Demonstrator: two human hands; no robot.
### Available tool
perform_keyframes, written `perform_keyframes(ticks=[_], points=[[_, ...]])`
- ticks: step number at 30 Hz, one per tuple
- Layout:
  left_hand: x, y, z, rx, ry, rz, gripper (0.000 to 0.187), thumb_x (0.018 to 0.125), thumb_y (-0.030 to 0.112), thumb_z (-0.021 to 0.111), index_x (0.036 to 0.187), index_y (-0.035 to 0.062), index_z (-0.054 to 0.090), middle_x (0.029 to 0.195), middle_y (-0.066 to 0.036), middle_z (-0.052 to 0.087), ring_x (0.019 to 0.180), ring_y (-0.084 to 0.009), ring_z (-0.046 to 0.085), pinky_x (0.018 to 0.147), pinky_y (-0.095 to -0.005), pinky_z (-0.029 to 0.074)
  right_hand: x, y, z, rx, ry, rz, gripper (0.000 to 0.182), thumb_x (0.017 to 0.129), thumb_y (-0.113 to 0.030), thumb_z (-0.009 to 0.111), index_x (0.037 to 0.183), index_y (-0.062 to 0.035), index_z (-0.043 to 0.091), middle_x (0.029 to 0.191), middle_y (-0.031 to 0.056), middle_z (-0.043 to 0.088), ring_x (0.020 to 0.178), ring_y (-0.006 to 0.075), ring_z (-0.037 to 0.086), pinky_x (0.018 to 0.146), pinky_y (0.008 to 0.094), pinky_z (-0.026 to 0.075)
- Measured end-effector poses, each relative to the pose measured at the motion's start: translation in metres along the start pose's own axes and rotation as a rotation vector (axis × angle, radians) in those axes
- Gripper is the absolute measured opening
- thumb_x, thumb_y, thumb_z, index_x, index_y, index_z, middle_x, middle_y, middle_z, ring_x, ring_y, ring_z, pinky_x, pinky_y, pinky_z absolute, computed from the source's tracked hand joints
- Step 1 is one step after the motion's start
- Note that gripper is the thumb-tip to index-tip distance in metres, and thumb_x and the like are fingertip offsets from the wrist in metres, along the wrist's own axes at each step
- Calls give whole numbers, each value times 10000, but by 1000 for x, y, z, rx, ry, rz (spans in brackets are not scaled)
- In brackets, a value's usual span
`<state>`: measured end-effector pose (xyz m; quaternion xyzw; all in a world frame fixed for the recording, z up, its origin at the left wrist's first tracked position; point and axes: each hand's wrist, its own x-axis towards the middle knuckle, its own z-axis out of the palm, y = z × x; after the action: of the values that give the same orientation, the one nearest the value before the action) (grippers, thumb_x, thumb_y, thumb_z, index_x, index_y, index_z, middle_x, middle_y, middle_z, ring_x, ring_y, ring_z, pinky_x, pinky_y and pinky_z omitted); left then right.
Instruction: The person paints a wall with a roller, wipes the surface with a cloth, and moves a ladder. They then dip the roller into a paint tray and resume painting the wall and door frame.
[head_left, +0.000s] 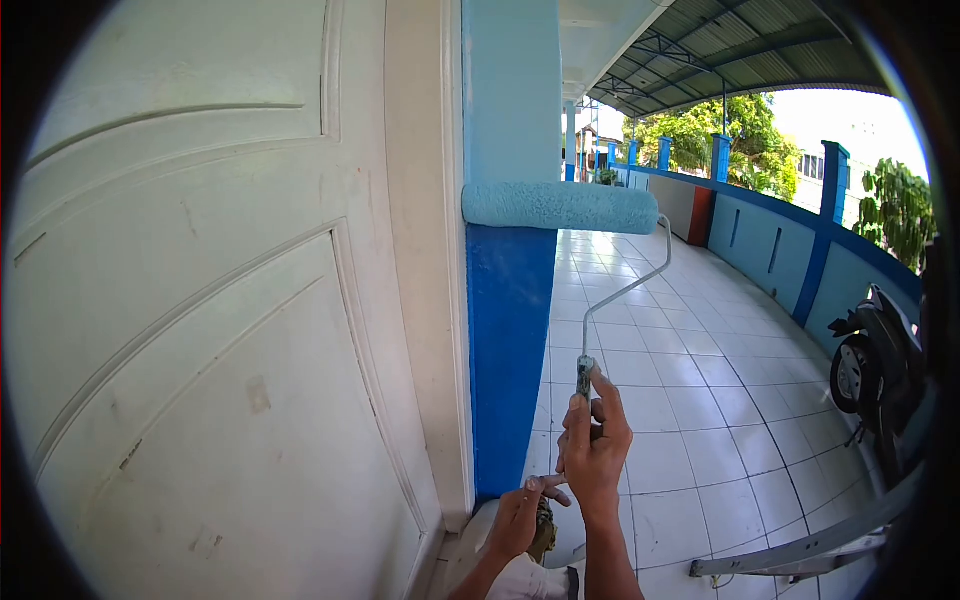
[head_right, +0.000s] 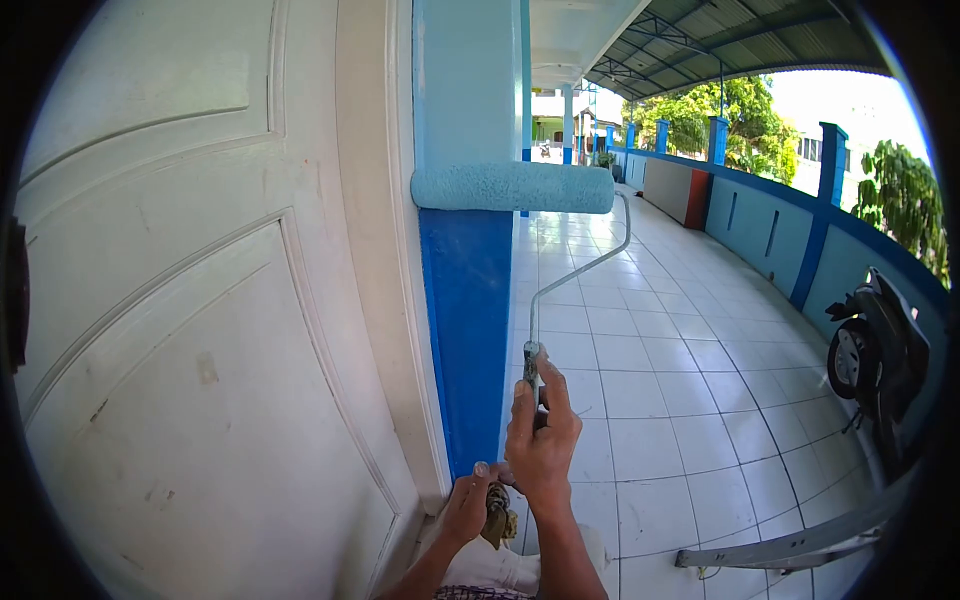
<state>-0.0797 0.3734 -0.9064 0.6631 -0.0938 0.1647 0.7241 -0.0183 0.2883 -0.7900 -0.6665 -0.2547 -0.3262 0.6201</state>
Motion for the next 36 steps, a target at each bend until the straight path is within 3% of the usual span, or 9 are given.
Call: perform_keyframes(ticks=[12, 14, 16, 20, 22, 24, 26, 29, 36], points=[[0, 8, -1, 89, 54, -66, 638, 1109, 441, 265, 1170, -23, 699, 915, -87, 732, 888, -154, 621, 877, -311, 446, -13, 18, 6, -52, 17, -74, 342, 1021, -73, 554, 1346, 29, 533, 626, 11, 541, 485, 33, 477, 393, 210, 343], [1, 0, -2, 84, 63, -67, 632, 1109, 434, 266, 1160, -16, 706, 912, -78, 732, 879, -151, 618, 867, -305, 445, -6, 9, 8, 13, 18, -4, 347, 1020, -71, 554, 1351, 30, 527, 629, 10, 543, 483, 33, 478, 392, 209, 343], [0, -5, -3, 43, 70, -22, 624, 1104, 476, 306, 1029, -20, 676, 869, 5, 616, 808, -94, 512, 770, -289, 422, 1, 3, 11, -21, 24, -20, 350, 1021, -75, 553, 1356, 24, 528, 626, 12, 544, 487, 36, 481, 404, 212, 334], [-3, -2, -4, 26, 85, -36, 624, 1103, 473, 310, 1055, -29, 677, 889, 0, 635, 831, -104, 536, 804, -293, 432, -3, 1, 8, 56, 2, 19, 349, 1024, -79, 546, 1357, 22, 527, 627, 17, 552, 481, 36, 489, 398, 211, 339], [-1, -1, -3, -75, 93, -28, 620, 1104, 466, 314, 1075, -32, 683, 929, -9, 661, 853, -113, 556, 822, -290, 434, -16, 11, 3, -28, -7, 21, 332, 1004, -27, 551, 1329, 41, 544, 840, 115, 673, 603, 78, 590, 482, 242, 454], [3, -6, -4, -26, 92, -12, 635, 1105, 470, 276, 1152, -9, 690, 903, -46, 691, 840, -126, 576, 817, -292, 436, -16, 15, 4, -54, -12, -13, 333, 1002, -23, 550, 1329, 44, 543, 869, 125, 677, 607, 78, 594, 485, 245, 459], [0, -10, -8, 37, 87, -14, 662, 1106, 474, 237, 1229, 13, 696, 878, -83, 720, 827, -138, 597, 811, -295, 437, -3, 7, 10, -4, 28, -27, 350, 1027, -75, 540, 1367, 7, 526, 628, 21, 541, 437, 23, 461, 354, 206, 332], [-5, -13, -10, 30, 31, -74, 661, 1106, 472, 239, 1234, 11, 694, 869, -87, 723, 849, -140, 617, 818, -292, 445, 30, -17, 15, -26, 16, 31, 345, 1014, -52, 535, 1347, 41, 541, 696, 74, 624, 538, 68, 548, 453, 232, 400], [-2, -23, -11, 25, 38, -40, 652, 1107, 462, 232, 1236, 26, 699, 862, -93, 727, 839, -141, 614, 823, -294, 445, 82, -44, 23, 45, 59, -69, 350, 1032, -97, 528, 1359, 29, 540, 617, 47, 577, 456, 66, 497, 412, 250, 342]])
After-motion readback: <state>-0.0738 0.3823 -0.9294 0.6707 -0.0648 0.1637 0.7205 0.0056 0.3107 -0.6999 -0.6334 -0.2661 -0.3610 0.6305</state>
